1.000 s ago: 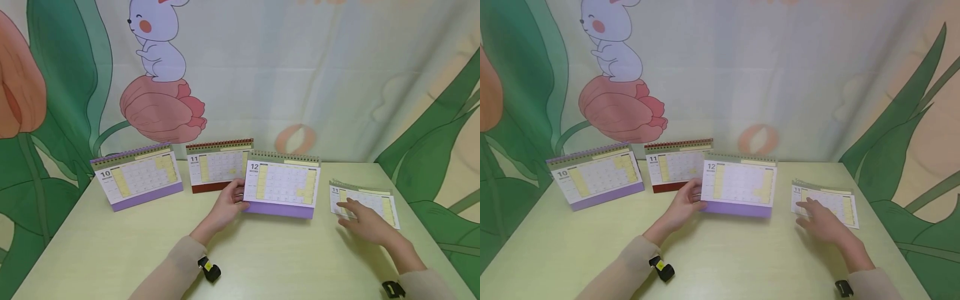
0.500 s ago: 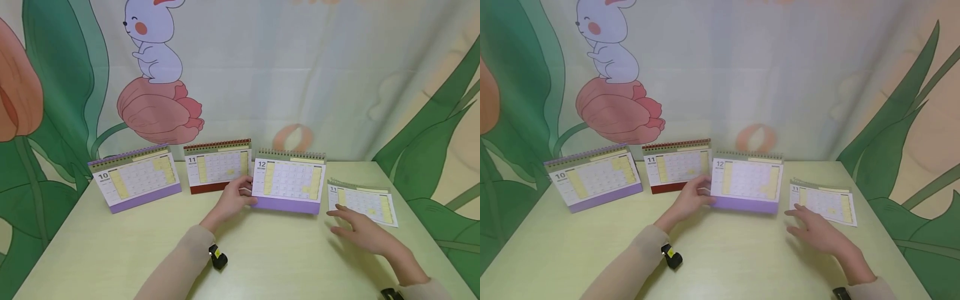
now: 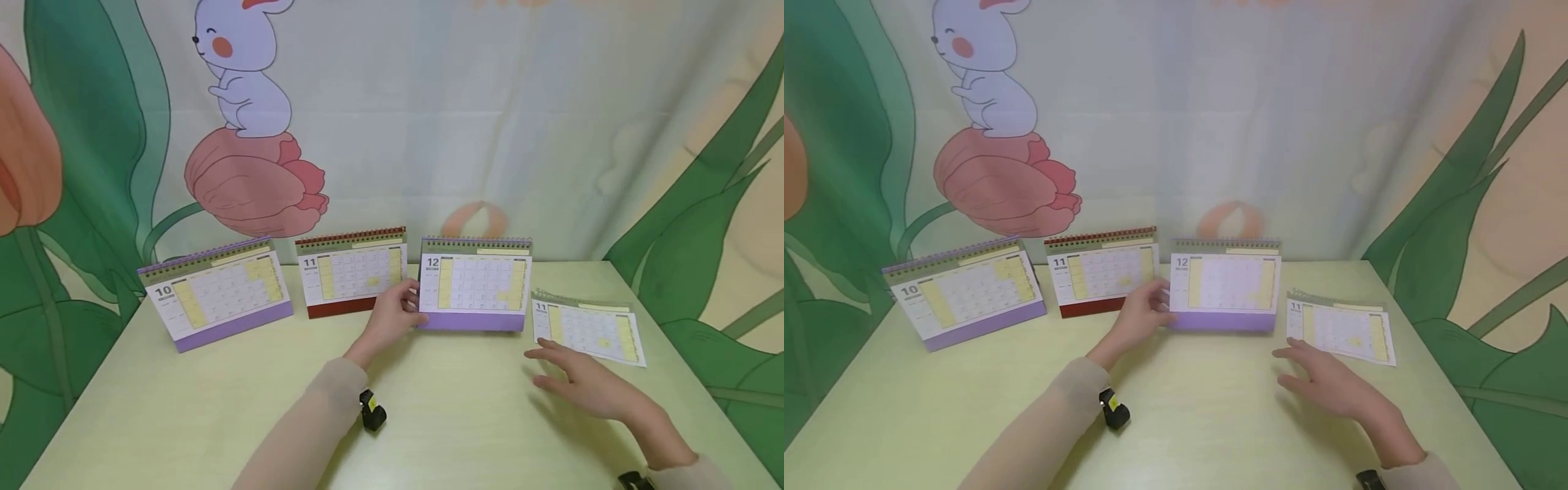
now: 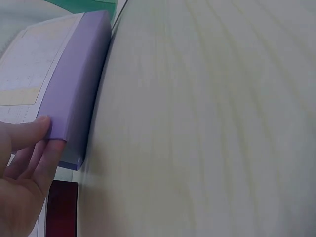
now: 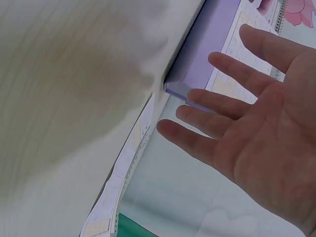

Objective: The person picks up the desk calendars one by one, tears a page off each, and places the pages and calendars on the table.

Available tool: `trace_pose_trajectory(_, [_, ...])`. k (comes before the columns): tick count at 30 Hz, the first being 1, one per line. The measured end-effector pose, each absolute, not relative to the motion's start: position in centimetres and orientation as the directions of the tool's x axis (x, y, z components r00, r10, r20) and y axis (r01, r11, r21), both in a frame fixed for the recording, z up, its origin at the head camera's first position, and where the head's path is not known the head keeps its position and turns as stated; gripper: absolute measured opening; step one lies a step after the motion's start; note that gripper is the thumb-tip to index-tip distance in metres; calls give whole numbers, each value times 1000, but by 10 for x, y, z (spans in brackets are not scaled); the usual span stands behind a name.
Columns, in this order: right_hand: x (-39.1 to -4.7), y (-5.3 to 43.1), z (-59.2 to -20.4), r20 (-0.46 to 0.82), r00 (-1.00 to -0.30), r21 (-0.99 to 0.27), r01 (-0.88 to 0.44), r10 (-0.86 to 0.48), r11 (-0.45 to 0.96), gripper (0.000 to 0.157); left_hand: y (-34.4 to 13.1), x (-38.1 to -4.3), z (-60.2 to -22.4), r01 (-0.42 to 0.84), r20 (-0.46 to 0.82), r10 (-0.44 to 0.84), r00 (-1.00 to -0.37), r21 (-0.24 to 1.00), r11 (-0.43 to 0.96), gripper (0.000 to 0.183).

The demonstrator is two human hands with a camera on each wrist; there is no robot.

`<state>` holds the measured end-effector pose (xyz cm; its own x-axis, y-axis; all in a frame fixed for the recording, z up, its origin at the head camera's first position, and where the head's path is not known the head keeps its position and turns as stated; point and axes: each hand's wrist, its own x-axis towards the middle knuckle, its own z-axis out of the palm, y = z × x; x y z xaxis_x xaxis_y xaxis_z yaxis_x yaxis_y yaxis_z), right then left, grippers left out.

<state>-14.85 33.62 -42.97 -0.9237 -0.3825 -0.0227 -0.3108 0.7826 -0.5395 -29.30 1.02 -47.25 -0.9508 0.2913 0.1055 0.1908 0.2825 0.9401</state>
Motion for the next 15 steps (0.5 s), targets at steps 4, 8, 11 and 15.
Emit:
trace_pose_trajectory(4, [-149,332,-429,-35,-914,-548,-321,-405,773,42,14,-299,-474,173,91,263,-960,936,306,43])
trace_pose_trajectory(8, [-149,327,-428,-40,-905,-558,-332,-424,761,44,16,-305,-478,157,75,244,-967,929,336,40])
trace_pose_trajectory(11, [-148,325,-428,-36,-901,-554,-342,-432,759,45,16,-308,-480,159,73,245,-967,922,352,38])
trace_pose_trajectory(15, [-148,324,-430,-62,-899,-566,-325,-433,757,45,16,-311,-482,166,75,249,-966,914,369,36])
